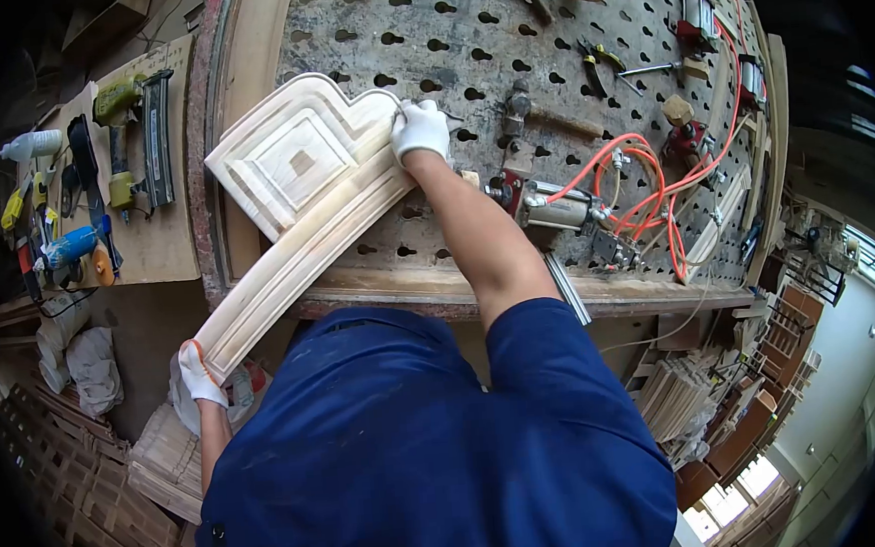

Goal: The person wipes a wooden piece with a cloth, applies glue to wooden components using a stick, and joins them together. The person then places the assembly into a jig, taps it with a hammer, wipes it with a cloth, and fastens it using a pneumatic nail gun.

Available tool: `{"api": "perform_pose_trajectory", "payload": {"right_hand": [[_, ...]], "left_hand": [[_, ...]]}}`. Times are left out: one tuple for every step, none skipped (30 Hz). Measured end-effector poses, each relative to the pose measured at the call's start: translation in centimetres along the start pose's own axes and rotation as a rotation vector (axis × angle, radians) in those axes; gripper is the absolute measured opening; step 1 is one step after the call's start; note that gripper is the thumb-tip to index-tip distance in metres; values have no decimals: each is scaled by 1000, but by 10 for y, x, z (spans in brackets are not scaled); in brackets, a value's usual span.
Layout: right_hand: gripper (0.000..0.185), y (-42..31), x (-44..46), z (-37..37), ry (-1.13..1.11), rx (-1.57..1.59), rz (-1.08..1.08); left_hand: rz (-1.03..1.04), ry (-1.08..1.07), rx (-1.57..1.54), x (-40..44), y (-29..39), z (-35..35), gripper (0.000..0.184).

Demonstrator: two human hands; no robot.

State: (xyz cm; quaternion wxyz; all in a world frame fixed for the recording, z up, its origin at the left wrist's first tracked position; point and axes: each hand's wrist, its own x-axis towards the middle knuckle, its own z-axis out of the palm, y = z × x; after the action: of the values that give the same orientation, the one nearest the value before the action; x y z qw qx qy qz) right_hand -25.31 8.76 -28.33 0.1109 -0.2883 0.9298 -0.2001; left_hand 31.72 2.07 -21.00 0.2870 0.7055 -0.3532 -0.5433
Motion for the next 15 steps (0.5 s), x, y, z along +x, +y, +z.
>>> {"api": "perform_pose_trajectory", "payload": {"right_hand": [[22, -7, 17, -4, -69, -56, 40], [24, -9, 28, -1, -125, -141, 39], [24, -7, 24, 0, -114, -119, 48], [23, -9, 25, -5, -95, -101, 46], [23, -6, 22, -3, -62, -78, 27], [22, -2, 16, 1, -52, -73, -32], [21, -1, -2, -5, -78, -113, -121], [20, 0, -18, -11, -95, -154, -213], [17, 9, -25, -8, -75, -71, -239], [14, 10, -32, -13, -69, 12, -258], [15, 9, -27, -13, -109, 18, -190], [16, 3, -16, -11, -114, -59, -164], [17, -1, 8, -7, -85, -61, -110], [18, 0, 25, -1, -68, -66, -52], [18, 4, 36, 3, -60, -101, -90]], "left_hand": [[37, -14, 55, 2, -3, -4, 46], [76, -36, 124, 3, 1, -10, 46], [72, -37, 107, 5, 3, -9, 46], [70, -37, 76, 4, 5, -4, 46], [61, -32, 45, 0, 3, -2, 46], [58, -31, 53, -5, 2, -2, 46], [61, -35, 64, -5, 5, -2, 47], [69, -41, 70, -2, 7, 2, 47], [91, -43, 77, 6, 0, -2, 48], [90, -48, 83, 7, -4, -5, 48], [86, -51, 96, 6, -7, -10, 49], [89, -57, 103, 10, -11, -11, 49], [85, -53, 93, 13, -15, -13, 47], [76, -60, 98, 11, -14, -16, 46], [67, -59, 94, 7, -14, -13, 46]]}}
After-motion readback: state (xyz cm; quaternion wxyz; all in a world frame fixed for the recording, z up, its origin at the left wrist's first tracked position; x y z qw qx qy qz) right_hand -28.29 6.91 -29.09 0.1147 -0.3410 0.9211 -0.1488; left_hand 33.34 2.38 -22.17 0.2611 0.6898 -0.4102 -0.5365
